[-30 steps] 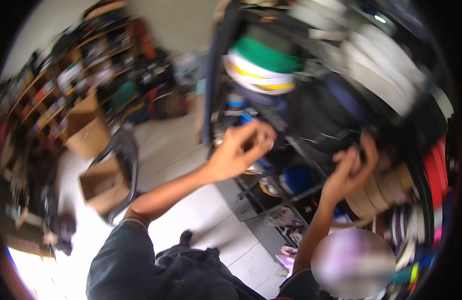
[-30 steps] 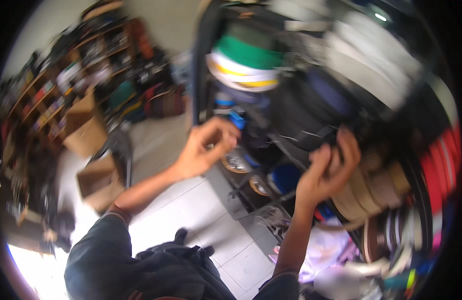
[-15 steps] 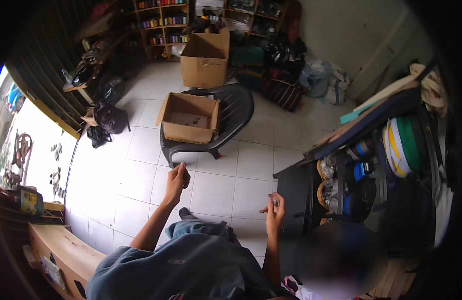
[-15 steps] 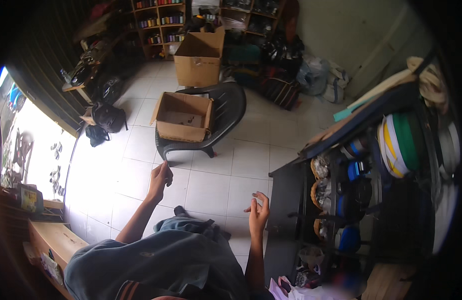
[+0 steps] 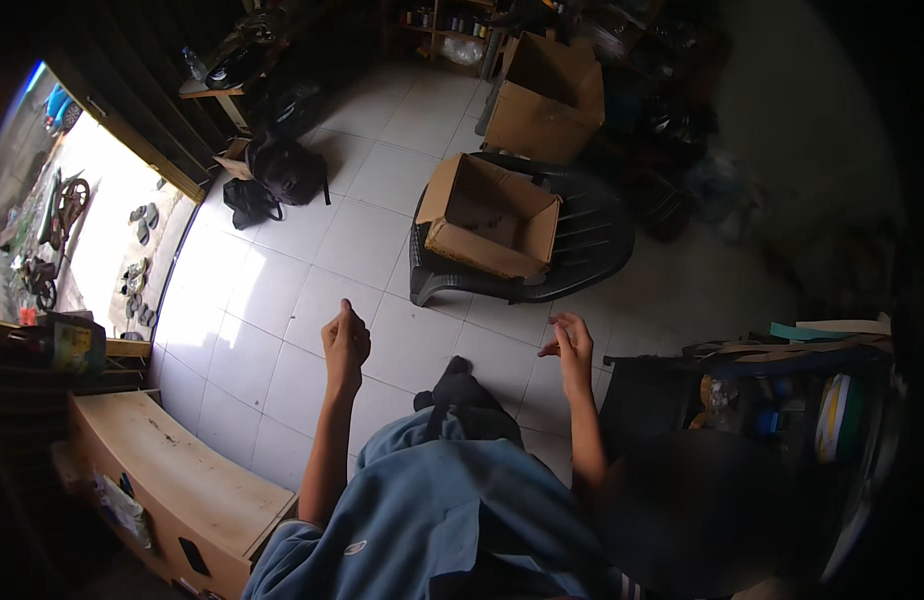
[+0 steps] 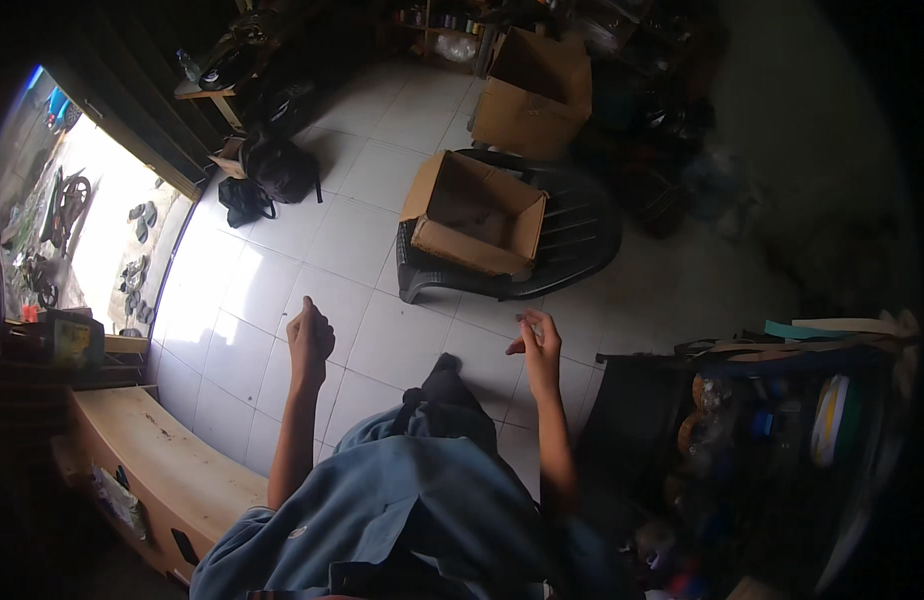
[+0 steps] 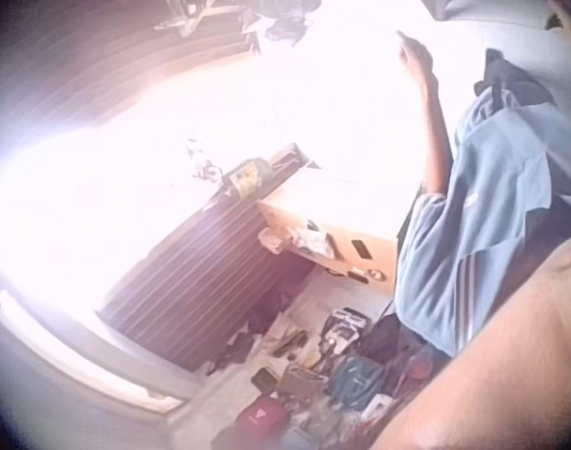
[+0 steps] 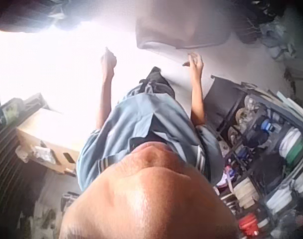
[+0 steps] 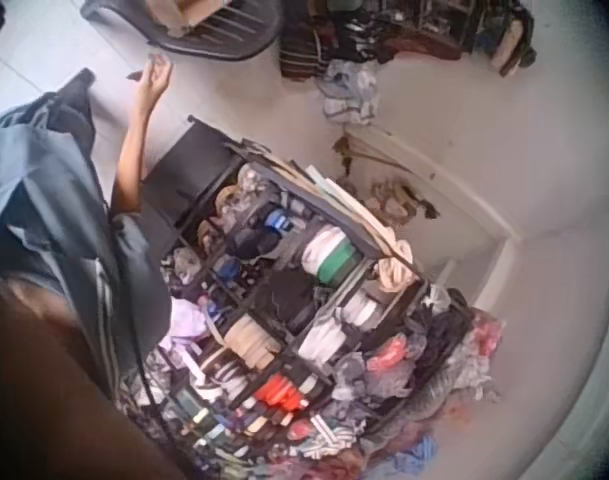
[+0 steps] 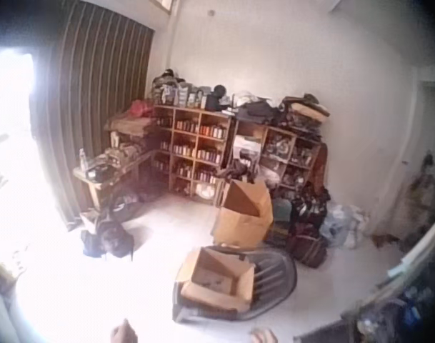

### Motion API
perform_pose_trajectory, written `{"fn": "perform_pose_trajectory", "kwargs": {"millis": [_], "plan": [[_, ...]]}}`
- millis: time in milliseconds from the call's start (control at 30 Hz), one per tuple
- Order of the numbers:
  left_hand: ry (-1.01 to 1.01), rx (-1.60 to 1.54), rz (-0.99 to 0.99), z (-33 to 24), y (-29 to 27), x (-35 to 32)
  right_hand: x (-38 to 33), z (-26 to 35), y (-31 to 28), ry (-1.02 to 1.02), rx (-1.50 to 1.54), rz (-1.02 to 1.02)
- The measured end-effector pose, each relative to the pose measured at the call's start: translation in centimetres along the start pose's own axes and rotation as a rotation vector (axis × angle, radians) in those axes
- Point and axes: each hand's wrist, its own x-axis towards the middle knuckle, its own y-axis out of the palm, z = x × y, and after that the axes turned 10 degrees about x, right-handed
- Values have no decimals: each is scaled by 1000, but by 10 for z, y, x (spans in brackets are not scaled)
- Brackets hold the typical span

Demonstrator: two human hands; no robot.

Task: The person selects various rolls of textile straps and ribbons from a shelf and places them into cardboard boxes on the floor.

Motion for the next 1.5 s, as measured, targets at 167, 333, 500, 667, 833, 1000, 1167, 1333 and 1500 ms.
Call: {"fn": "perform_pose_trajectory", "kwargs": {"millis": [167,333,500,667,833,1000,1167,1333,1500], "plan": [[291,76,-422,-15,-50,64,77,-25,60,122,16,97],[51,-19,-454,-18,-135,117,175,-37,145,214,-26,167],[136,-342,-370,-26,-168,168,276,-34,249,189,19,404],[354,-821,-204,-87,-153,231,335,-7,369,375,433,614],[357,-968,30,-147,-133,329,389,6,435,599,734,698],[222,-1017,176,-178,-128,432,441,8,468,564,846,596],[12,-1009,377,-204,-105,535,489,17,479,496,1206,459],[-88,-820,593,-219,-65,629,528,26,479,297,1361,372],[-173,-634,821,-199,-21,721,594,13,448,117,1436,331]]}}
